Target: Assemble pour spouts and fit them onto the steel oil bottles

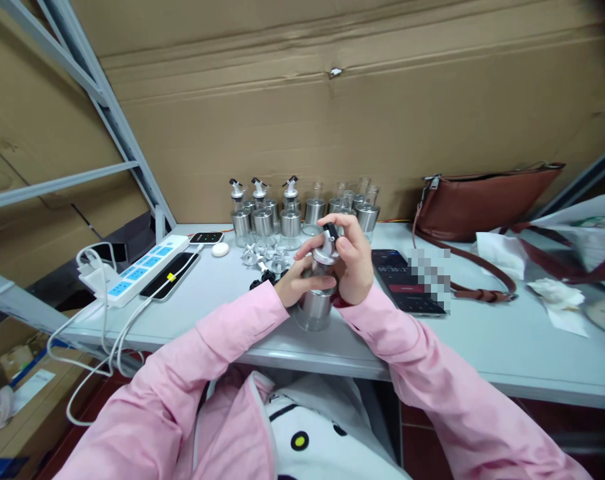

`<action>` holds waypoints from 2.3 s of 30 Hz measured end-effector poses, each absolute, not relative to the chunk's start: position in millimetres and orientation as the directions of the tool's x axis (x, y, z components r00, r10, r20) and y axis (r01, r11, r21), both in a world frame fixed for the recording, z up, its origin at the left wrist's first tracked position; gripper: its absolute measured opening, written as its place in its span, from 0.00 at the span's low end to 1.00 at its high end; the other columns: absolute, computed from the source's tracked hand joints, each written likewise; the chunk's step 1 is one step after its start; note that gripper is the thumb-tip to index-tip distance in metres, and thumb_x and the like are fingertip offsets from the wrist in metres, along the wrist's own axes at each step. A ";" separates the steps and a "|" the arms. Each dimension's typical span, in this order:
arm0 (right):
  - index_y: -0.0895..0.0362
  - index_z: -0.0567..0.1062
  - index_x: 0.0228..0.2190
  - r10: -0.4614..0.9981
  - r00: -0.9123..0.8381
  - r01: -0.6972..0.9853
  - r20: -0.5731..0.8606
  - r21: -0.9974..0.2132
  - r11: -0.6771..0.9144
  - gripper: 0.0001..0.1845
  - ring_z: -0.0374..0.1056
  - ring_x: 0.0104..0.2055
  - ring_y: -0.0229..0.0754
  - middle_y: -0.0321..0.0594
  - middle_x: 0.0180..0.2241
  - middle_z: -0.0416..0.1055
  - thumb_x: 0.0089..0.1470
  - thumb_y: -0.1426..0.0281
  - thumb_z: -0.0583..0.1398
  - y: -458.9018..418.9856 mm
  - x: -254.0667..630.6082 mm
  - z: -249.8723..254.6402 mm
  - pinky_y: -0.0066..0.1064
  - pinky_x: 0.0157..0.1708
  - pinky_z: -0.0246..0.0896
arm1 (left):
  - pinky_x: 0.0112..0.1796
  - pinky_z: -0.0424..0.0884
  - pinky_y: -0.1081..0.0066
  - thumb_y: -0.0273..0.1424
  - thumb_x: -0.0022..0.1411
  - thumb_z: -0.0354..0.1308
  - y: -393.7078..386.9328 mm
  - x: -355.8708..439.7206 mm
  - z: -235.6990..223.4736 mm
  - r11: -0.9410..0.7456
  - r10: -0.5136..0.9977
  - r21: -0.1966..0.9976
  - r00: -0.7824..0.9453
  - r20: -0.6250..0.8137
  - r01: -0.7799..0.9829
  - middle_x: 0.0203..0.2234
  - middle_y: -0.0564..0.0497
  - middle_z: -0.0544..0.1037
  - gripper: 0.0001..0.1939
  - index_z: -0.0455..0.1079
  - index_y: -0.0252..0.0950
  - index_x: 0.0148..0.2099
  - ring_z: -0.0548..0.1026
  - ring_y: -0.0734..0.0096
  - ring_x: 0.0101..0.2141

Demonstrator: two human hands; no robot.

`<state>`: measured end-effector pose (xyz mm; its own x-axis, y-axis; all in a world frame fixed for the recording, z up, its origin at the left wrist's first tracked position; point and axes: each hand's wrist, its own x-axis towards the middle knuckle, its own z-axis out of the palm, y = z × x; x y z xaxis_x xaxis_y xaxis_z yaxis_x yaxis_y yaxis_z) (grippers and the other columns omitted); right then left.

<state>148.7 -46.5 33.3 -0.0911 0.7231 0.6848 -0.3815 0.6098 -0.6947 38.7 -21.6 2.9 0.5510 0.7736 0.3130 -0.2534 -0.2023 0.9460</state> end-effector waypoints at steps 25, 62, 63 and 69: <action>0.53 0.65 0.35 0.834 0.304 -0.536 0.460 -0.641 0.550 0.22 0.72 0.22 0.37 0.36 0.25 0.77 0.49 0.48 0.53 -0.1 178.6 41.5 0.25 0.18 0.64 | 0.41 0.67 0.70 0.34 0.53 0.62 -42.5 21.0 47.6 -0.678 0.681 0.722 0.490 0.544 0.140 0.38 0.48 0.74 0.19 0.65 0.35 0.46 0.73 0.69 0.38; 0.56 0.65 0.28 0.682 0.511 -0.217 0.523 -0.690 0.691 0.14 0.58 0.10 0.30 0.26 0.12 0.66 0.49 0.57 0.57 17.3 194.3 28.8 0.21 0.12 0.53 | 0.24 0.72 0.77 0.27 0.64 0.54 116.2 83.1 67.3 -0.368 0.916 0.858 0.301 0.266 0.359 0.33 0.51 0.72 0.12 0.63 0.31 0.50 0.72 0.79 0.25; 0.56 0.65 0.28 0.681 0.510 -0.212 0.525 -0.691 0.691 0.14 0.58 0.10 0.30 0.26 0.11 0.66 0.49 0.58 0.57 16.9 193.5 28.9 0.21 0.12 0.53 | 0.25 0.72 0.77 0.27 0.64 0.54 116.9 83.4 66.7 -0.359 0.919 0.861 0.299 0.258 0.360 0.34 0.51 0.72 0.12 0.63 0.31 0.50 0.72 0.78 0.26; 0.56 0.66 0.28 0.681 0.476 -0.190 0.557 -0.690 0.698 0.12 0.57 0.10 0.30 0.25 0.11 0.65 0.50 0.60 0.57 13.0 187.8 28.8 0.21 0.11 0.52 | 0.26 0.73 0.75 0.28 0.65 0.54 122.8 85.3 63.1 -0.336 0.929 0.866 0.280 0.240 0.371 0.35 0.50 0.72 0.12 0.63 0.31 0.50 0.73 0.77 0.28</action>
<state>187.8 13.0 28.8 0.4762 0.6806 0.5568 -0.1903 0.6979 -0.6904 85.3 122.8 63.1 0.2805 0.9293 0.2402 0.3709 -0.3357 0.8659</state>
